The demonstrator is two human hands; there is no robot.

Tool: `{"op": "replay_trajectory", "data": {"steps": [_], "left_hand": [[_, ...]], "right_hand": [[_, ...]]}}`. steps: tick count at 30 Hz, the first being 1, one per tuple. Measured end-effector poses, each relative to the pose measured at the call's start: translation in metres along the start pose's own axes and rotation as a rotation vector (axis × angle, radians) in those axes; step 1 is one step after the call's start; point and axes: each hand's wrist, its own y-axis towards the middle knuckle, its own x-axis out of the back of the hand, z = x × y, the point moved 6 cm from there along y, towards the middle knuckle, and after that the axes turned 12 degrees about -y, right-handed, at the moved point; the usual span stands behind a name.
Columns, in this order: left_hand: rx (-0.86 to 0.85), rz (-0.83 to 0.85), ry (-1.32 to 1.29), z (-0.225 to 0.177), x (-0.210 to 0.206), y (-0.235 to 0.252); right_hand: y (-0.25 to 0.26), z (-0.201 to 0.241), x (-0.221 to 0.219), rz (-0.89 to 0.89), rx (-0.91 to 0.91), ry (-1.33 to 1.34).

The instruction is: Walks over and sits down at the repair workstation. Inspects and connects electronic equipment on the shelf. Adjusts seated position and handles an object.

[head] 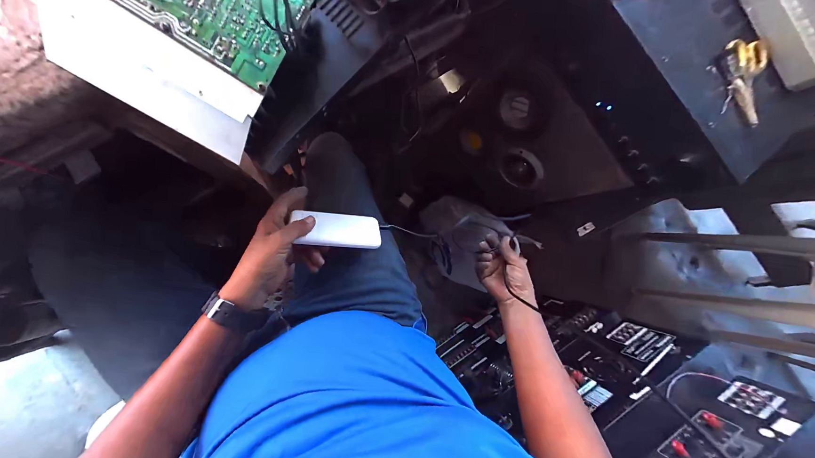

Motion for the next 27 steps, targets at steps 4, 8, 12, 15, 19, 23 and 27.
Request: {"op": "replay_trajectory", "data": {"steps": [4,8,12,15,19,23,27], "left_hand": [[0.209,-0.146,-0.046,-0.001,0.004,0.012],[0.344,-0.170,0.010,-0.007,-0.004,0.020],[0.370,-0.094,0.081,-0.009,-0.018,0.033],[0.367,-0.008,0.173,-0.003,-0.015,0.058],[0.375,0.048,0.196,0.003,-0.003,0.070],[0.447,0.044,0.354,-0.001,0.007,0.065],[0.393,0.049,0.511,-0.008,0.007,0.065]], "right_hand": [[0.003,0.022,0.024,-0.175,-0.275,-1.380],[-0.013,0.083,-0.018,-0.039,-0.063,-1.667],[-0.023,0.092,-0.119,0.476,0.459,-1.289],[-0.016,0.058,-0.188,0.661,0.583,-1.299],[0.016,0.020,-0.228,0.745,0.501,-1.207],[0.025,0.009,-0.231,0.790,0.191,-0.925],[0.020,0.013,-0.229,0.873,0.025,-0.940]]}}
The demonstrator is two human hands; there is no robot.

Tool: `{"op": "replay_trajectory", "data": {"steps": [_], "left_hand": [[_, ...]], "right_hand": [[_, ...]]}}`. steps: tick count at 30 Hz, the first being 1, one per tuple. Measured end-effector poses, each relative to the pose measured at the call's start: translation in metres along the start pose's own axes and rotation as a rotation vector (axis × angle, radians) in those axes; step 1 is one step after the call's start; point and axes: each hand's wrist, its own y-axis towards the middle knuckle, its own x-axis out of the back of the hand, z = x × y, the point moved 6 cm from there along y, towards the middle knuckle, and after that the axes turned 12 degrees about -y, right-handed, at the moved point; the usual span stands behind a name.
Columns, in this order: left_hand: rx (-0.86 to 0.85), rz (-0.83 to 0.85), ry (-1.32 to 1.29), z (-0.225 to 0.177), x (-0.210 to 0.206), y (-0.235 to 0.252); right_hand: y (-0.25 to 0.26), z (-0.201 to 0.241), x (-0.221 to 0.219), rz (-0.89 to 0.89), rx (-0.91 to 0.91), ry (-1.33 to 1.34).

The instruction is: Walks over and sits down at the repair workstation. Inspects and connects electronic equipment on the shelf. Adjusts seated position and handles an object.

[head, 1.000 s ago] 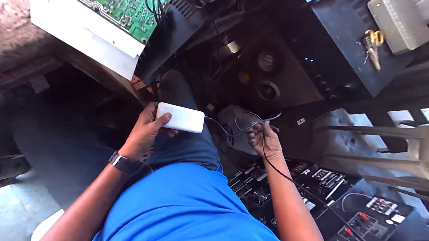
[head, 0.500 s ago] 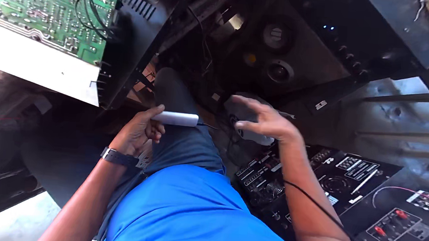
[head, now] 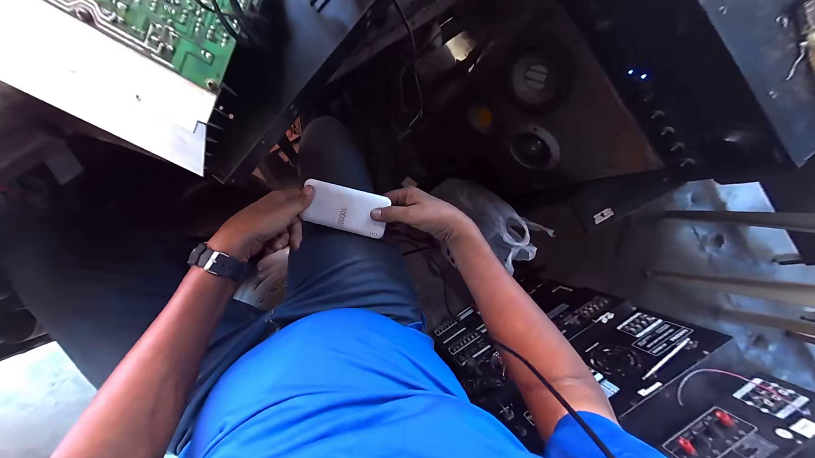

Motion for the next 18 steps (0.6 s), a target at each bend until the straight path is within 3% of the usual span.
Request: {"op": "replay_trajectory", "data": {"steps": [5,11,15,18], "left_hand": [[-0.208,-0.019,0.043,-0.006,-0.004,0.008],[-0.364,0.105,-0.115,-0.005,-0.005,-0.008],[-0.299,0.017,0.181,0.021,0.017,-0.034],[-0.411,-0.151,0.546,0.042,0.061,-0.062]], "right_hand": [[0.003,0.005,-0.004,0.000,-0.012,-0.101],[-0.007,0.007,-0.010,-0.079,0.144,0.060],[-0.023,0.000,-0.012,-0.184,0.120,0.195],[-0.030,-0.011,-0.007,-0.293,0.076,0.148]]}}
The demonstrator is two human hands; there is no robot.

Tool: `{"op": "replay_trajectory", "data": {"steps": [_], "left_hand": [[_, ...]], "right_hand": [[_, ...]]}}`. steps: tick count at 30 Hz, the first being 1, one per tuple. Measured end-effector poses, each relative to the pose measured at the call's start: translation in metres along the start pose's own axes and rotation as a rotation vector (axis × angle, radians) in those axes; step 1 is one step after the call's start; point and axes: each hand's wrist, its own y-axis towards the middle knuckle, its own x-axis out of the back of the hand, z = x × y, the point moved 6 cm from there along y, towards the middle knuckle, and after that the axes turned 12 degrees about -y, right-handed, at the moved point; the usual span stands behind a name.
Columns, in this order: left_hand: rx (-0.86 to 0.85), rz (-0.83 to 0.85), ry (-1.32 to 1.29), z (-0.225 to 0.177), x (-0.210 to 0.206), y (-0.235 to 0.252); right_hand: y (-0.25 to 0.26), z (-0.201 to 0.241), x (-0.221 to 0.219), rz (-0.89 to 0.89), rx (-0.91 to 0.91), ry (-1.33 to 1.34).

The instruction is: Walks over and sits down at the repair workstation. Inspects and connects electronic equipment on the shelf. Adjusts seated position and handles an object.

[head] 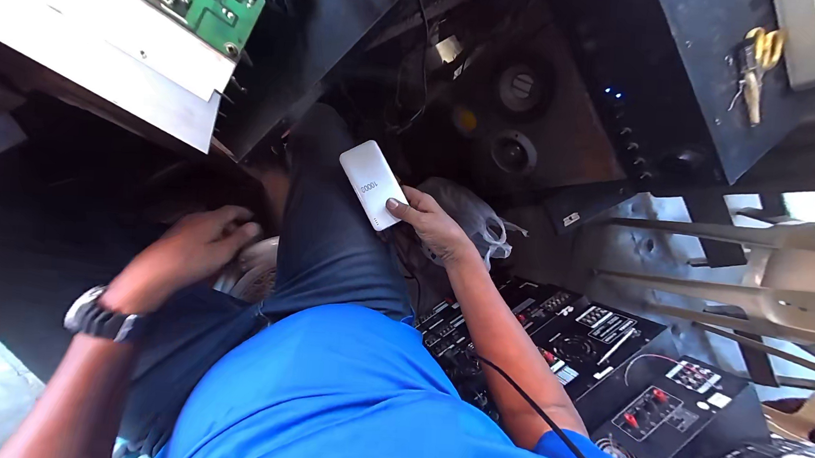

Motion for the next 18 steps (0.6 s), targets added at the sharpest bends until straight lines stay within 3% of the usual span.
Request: {"op": "replay_trajectory", "data": {"steps": [4,7,13,18], "left_hand": [[0.012,-0.346,0.351,0.055,0.074,-0.064],[0.161,-0.599,0.275,0.098,0.113,-0.116],[0.351,-0.904,-0.120,0.151,0.097,-0.155],[0.315,-0.983,-0.188,0.150,0.094,-0.154]], "right_hand": [[0.000,-0.013,0.005,-0.063,-0.061,-0.116],[0.003,-0.010,0.006,-0.104,-0.034,-0.213],[0.013,0.014,0.000,-0.123,0.005,-0.640],[0.027,0.022,-0.003,-0.182,-0.100,-0.816]]}}
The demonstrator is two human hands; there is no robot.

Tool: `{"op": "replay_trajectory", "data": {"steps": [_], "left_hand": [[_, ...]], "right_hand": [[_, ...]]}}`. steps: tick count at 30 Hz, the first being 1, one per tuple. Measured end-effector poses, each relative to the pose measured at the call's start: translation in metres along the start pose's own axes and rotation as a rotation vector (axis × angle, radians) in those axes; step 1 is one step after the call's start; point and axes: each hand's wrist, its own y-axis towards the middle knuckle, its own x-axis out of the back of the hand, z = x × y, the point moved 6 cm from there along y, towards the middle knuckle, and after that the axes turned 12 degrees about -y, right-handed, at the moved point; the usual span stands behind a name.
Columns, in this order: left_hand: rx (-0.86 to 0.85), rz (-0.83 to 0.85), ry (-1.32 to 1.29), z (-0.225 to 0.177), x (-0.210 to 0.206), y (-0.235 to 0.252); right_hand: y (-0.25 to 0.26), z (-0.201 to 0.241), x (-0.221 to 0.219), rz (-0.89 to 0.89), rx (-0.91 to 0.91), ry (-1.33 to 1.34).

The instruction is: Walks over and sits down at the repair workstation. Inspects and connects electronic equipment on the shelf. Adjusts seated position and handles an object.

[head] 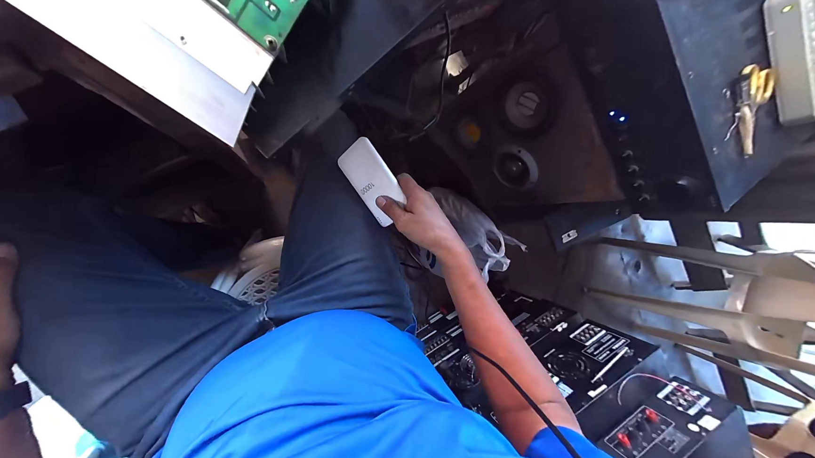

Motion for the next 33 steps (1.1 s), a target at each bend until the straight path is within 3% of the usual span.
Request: {"op": "replay_trajectory", "data": {"steps": [4,7,11,16,20,25,33], "left_hand": [[-0.045,-0.002,-0.026,-0.008,-0.001,0.001],[0.034,-0.010,0.028,-0.014,-0.002,-0.004],[0.046,-0.017,0.031,-0.012,-0.002,-0.005],[0.061,-0.025,0.029,-0.013,-0.001,-0.005],[0.074,-0.030,0.047,-0.015,-0.001,-0.007],[0.017,-0.013,0.028,-0.016,-0.002,-0.001],[-0.096,0.000,-0.042,-0.031,-0.009,0.000]], "right_hand": [[0.015,0.000,-0.006,-0.053,-0.037,-0.014],[0.023,-0.005,-0.009,-0.022,-0.036,0.071],[0.022,-0.019,-0.018,0.058,-0.020,0.381],[0.004,-0.054,-0.025,0.113,-0.148,0.819],[-0.004,-0.104,-0.031,0.031,-0.278,0.854],[0.007,-0.151,-0.015,-0.220,-0.440,0.928],[0.042,-0.173,0.032,-0.322,-0.339,1.004]]}}
